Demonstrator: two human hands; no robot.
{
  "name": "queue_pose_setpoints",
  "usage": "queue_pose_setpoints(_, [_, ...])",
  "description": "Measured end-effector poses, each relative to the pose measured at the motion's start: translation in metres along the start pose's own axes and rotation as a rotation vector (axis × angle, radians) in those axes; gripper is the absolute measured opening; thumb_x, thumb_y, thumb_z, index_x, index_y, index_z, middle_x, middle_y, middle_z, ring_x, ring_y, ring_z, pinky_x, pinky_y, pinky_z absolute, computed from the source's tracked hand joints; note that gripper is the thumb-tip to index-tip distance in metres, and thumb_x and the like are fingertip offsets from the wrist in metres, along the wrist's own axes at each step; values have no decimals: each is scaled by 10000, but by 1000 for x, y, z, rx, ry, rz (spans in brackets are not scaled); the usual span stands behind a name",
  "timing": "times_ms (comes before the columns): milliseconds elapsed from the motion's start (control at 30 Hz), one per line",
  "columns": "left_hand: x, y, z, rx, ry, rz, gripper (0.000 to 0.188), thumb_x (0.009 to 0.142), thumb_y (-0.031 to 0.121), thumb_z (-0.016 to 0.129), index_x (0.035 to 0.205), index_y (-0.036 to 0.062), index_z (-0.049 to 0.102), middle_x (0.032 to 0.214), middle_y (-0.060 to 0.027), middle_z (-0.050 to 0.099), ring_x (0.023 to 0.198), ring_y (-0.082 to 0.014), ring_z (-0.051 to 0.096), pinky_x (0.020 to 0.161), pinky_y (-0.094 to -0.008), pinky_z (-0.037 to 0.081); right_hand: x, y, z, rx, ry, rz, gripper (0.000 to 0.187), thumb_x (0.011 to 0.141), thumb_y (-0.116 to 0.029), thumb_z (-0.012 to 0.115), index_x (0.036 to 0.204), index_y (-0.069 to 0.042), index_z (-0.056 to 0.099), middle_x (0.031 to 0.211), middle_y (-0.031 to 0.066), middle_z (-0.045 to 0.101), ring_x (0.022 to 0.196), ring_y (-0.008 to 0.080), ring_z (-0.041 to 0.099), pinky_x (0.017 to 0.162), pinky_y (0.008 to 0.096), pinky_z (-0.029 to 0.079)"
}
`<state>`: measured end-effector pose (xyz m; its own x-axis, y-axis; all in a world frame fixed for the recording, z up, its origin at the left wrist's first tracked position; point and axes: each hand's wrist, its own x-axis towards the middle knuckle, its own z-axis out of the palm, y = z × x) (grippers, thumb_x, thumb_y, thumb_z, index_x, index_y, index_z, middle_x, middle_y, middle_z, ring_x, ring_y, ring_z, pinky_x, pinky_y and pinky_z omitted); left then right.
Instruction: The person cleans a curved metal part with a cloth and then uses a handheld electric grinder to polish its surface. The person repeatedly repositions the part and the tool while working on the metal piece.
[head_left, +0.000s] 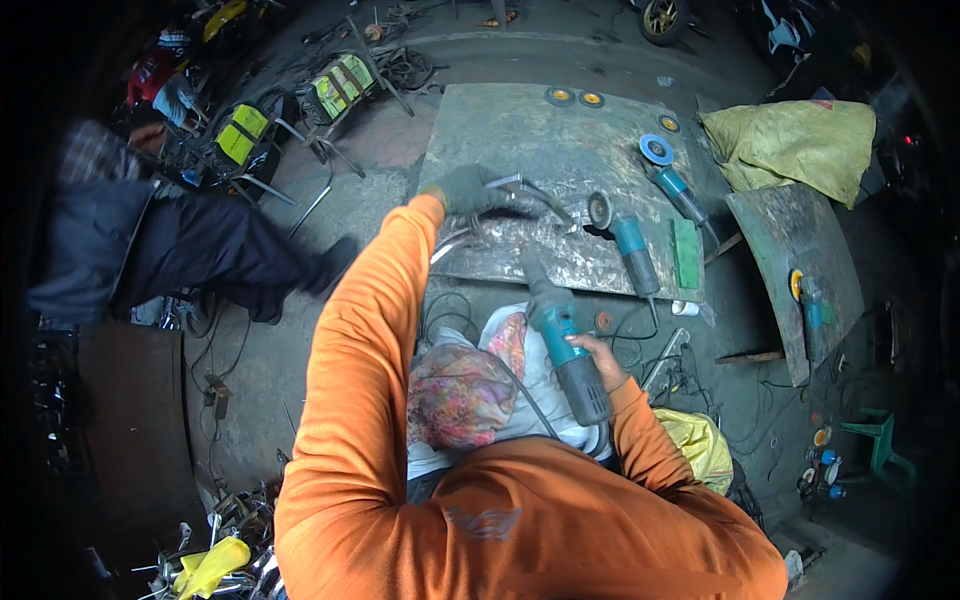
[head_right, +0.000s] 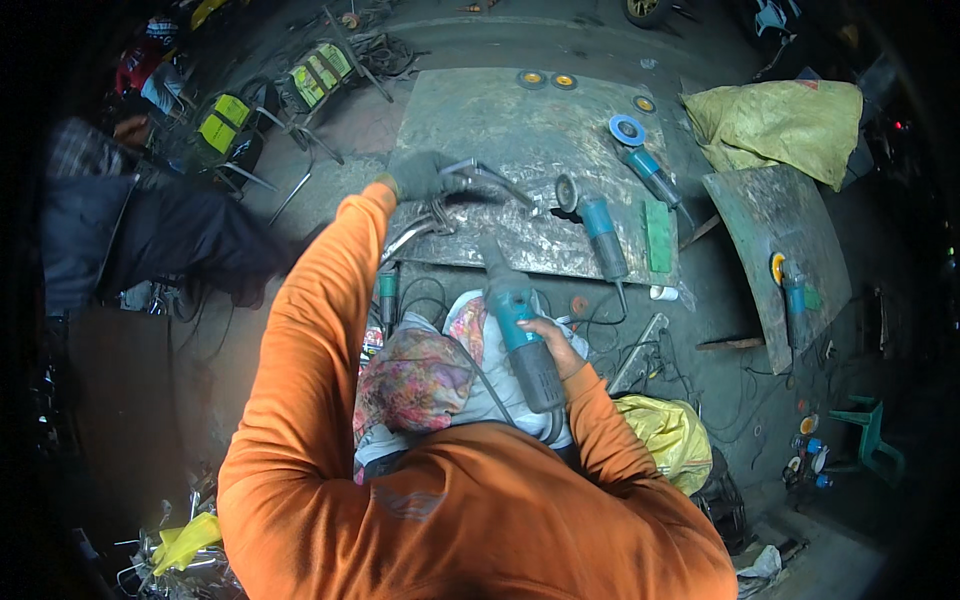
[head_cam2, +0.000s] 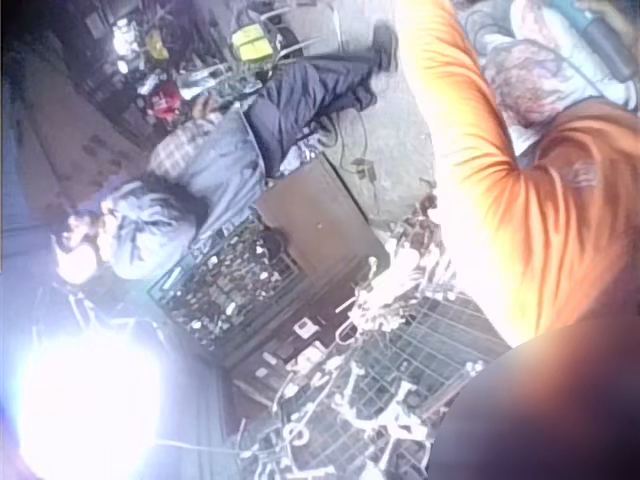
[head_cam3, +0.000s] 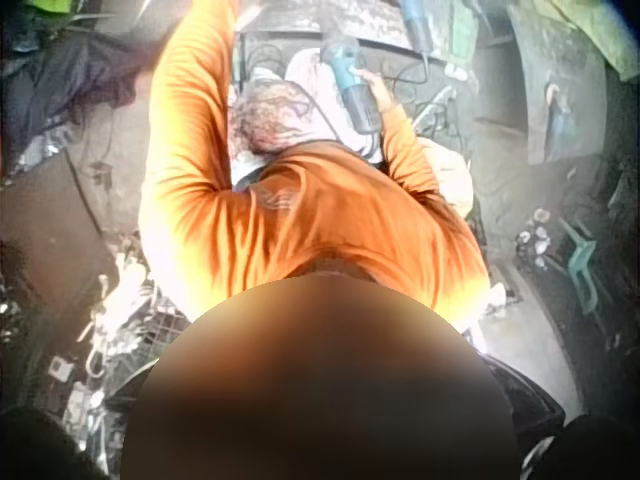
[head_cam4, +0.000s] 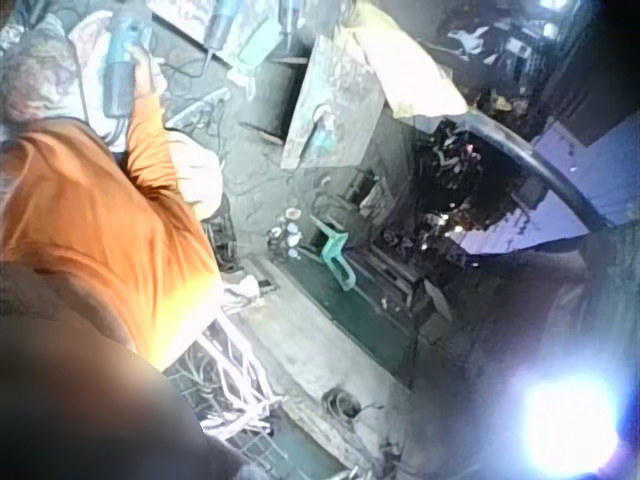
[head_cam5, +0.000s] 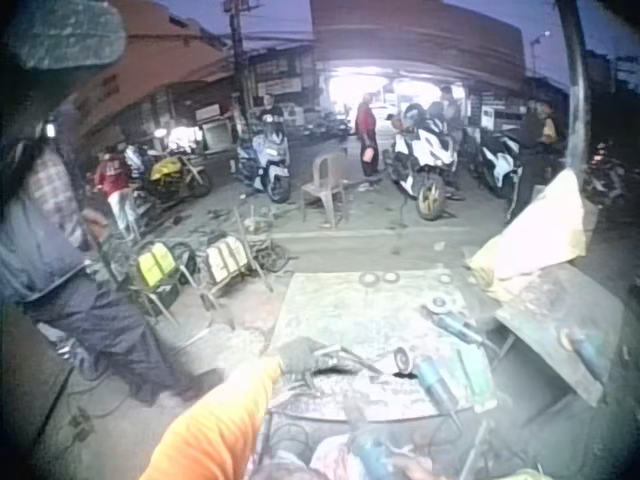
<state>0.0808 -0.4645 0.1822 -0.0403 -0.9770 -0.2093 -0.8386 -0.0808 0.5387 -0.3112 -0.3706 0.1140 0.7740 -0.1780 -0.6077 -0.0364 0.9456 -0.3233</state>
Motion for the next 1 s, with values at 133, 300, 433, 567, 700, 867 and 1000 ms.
queue_pose_setpoints(133, [-8, -22, 20, -67, 62, 109, 568, 890, 494, 707, 1323, 128, 685, 1244, -207, 707, 1170, -363, 664, 1009, -402, 498, 5, 8, 5, -128, 104, -3, 431, 922, -326, 687, 1240, -49, 601, 934, 142, 714, 733, 231, 714, 646, 369, 595])
queue_pose_setpoints(300, [-32, -31, 8, -84, -57, -22, 583, 915, 426, 701, 1359, 54, 634, 1288, -190, 699, 1179, -343, 664, 1036, -410, 486, 22, 2, 17, -183, 88, 34, 403, 924, -325, 683, 1218, -56, 624, 935, 93, 706, 731, 203, 709, 642, 346, 592])
queue_pose_setpoints(433, [-56, -28, 21, -154, 106, -70, 530, 901, 321, 667, 1373, 83, 626, 1282, -193, 698, 1160, -342, 669, 1021, -404, 494, 32, 0, 26, -185, 51, 18, 400, 936, -319, 662, 1224, -44, 618, 943, 85, 699, 748, 197, 709, 672, 346, 608])
queue_pose_setpoints(567, [-70, -22, 45, -180, 321, -167, 447, 858, 159, 579, 1289, 71, 656, 1204, -220, 696, 1114, -373, 668, 990, -411, 503, 37, 2, 34, -211, 29, -18, 391, 955, -308, 632, 1231, -31, 614, 965, 92, 706, 762, 203, 715, 694, 354, 621])
queue_pose_setpoints(700, [-65, -15, 56, -182, 423, -151, 385, 831, 119, 555, 1188, 62, 691, 1140, -217, 700, 1095, -396, 659, 968, -431, 507, 38, 1, 38, -241, 97, 27, 387, 970, -299, 604, 1246, -28, 609, 994, 105, 718, 769, 212, 718, 694, 364, 623])
queue_pose_setpoints(867, [-54, -5, 63, -27, 393, -207, 410, 837, 124, 552, 1213, 95, 714, 1243, -219, 680, 1167, -410, 634, 1009, -477, 493, 37, 7, 37, -209, 103, -2, 402, 968, -318, 593, 1244, -26, 614, 976, 123, 721, 748, 229, 715, 678, 382, 616])
queue_pose_setpoints(1000, [-48, -2, 64, -21, 496, -233, 377, 810, 143, 568, 1151, 72, 713, 1177, -233, 690, 1122, -432, 636, 981, -496, 492, 49, 15, 36, -144, 63, 33, 455, 931, -394, 627, 1194, -23, 637, 927, 134, 714, 723, 251, 707, 646, 394, 599])
